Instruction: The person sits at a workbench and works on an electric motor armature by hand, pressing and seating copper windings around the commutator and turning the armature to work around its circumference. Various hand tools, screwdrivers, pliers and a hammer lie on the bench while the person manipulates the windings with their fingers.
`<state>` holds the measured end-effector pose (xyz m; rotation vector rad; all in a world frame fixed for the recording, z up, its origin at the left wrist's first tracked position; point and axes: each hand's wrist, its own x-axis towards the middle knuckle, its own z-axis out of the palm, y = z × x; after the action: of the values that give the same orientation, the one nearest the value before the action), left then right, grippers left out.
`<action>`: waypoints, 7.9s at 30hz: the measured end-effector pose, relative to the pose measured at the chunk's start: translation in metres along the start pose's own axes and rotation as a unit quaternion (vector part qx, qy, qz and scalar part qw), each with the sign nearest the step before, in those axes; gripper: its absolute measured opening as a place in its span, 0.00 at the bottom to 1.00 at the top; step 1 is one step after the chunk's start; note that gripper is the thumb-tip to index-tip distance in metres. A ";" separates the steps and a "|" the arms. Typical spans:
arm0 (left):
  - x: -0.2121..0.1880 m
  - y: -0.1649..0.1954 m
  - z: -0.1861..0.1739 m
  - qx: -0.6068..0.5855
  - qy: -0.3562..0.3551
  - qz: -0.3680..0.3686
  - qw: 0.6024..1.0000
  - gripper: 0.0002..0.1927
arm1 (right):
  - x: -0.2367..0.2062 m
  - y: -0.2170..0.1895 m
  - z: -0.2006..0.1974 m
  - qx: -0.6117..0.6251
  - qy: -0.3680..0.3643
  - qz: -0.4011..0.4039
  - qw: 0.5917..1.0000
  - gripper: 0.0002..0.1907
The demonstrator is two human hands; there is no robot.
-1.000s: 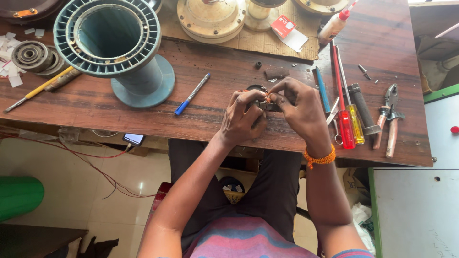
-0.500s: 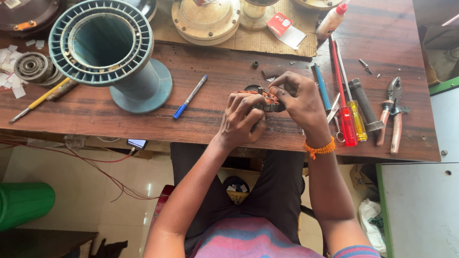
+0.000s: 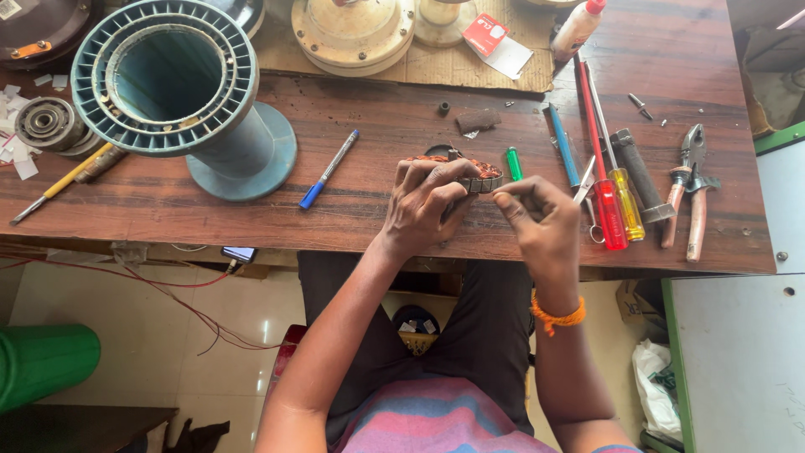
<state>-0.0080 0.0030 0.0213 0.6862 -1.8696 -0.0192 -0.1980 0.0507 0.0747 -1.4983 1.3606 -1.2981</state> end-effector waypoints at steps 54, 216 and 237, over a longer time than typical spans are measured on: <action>0.000 -0.002 -0.002 -0.003 0.034 0.028 0.999 0.12 | 0.044 -0.021 0.020 -0.168 -0.014 -0.076 0.983 0.06; 0.000 -0.002 0.000 0.039 0.010 0.037 0.999 0.13 | 0.059 -0.023 0.017 -0.189 -0.035 -0.040 0.981 0.04; 0.002 0.000 -0.005 0.064 -0.004 0.064 0.996 0.13 | -0.023 0.030 0.037 -0.065 0.086 -0.126 0.986 0.04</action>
<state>-0.0041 0.0034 0.0246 0.6517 -1.9324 0.1819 -0.1686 0.0633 0.0334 -1.7239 1.4227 -1.5514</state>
